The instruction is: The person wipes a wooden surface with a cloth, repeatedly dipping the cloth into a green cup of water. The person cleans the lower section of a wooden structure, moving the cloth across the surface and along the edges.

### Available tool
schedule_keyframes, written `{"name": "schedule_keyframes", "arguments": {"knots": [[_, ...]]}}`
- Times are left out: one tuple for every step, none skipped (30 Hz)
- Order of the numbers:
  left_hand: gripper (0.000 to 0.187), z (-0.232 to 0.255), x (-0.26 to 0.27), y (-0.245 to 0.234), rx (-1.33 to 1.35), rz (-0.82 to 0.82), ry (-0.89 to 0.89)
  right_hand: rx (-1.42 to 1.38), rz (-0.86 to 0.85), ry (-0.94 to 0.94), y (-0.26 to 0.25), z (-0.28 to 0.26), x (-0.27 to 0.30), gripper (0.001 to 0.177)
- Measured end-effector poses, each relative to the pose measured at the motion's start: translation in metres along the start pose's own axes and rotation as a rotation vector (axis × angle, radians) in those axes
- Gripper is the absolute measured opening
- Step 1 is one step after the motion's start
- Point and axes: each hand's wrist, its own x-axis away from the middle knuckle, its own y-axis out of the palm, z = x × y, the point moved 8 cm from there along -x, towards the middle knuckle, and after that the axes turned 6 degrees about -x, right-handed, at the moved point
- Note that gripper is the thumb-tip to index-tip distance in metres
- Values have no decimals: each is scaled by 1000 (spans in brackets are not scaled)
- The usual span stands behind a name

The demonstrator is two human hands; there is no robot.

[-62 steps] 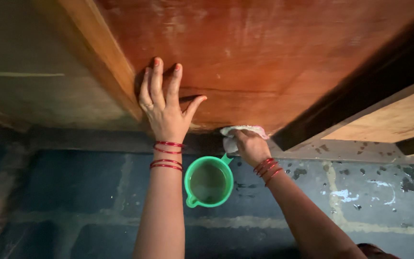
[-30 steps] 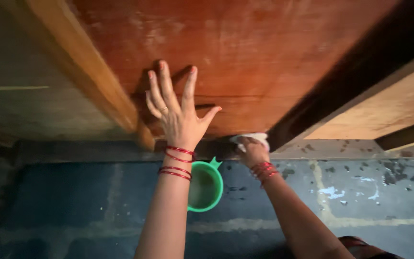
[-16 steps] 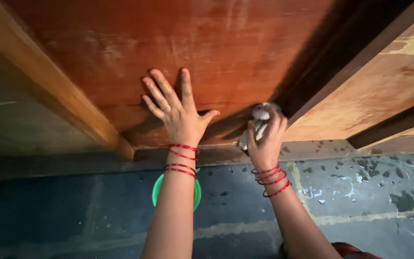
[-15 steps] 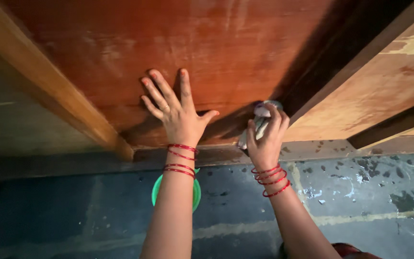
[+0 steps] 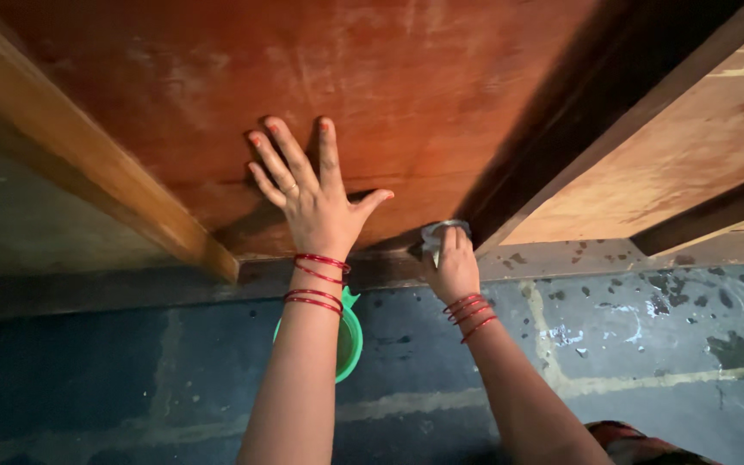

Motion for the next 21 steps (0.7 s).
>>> {"name": "schedule_keyframes", "arguments": {"knots": [[136,-1,1,0,-7,4,16,-37,-88,42,6,9,-2,47],[135,-3,1,-1,-13,8,33,-75,-177,85,11,18,-4,45],[134,-7,4,-1,-50,-11,42,-114,-267,128,19,24,-3,43],[132,-11,7,-2,-88,-30,52,-118,-339,190,26,31,1,44],[131,-15,11,-3,-122,-49,62,-120,-411,253,32,38,7,46],[130,-23,14,-6,-94,-38,33,-121,-483,315,40,46,14,47],[129,-34,16,-10,-67,-26,2,-40,-432,263,40,47,14,52],[128,-45,18,-14,-41,-15,-29,41,-380,209,42,46,17,57],[127,-58,22,-16,-55,-36,-64,118,-333,153,46,45,21,62],[127,-73,26,-19,-69,-58,-98,144,-400,180,61,50,29,71],[126,-86,28,-21,-83,-78,-132,169,-464,207,77,55,36,80],[125,-93,30,-22,-111,-93,-107,194,-528,234,93,60,44,88],[123,-99,30,-22,-138,-108,-81,227,-504,239,100,65,47,83],[122,-103,31,-20,-164,-124,-56,260,-480,245,109,69,48,77],[122,-105,33,-18,-171,-118,-35,296,-459,252,116,74,50,71],[122,-107,33,-15,-178,-113,-15,314,-461,227,127,75,49,71],[123,-109,35,-12,-183,-109,4,333,-463,201,136,76,47,71],[122,-111,37,-11,-188,-107,12,352,-466,176,143,75,46,71],[122,-113,38,-9,-192,-101,19,349,-471,130,151,70,46,73],[121,-114,38,-8,-196,-95,27,345,-477,84,161,59,47,76],[121,-115,38,-7,-196,-93,29,340,-483,35,173,46,47,78]]}}
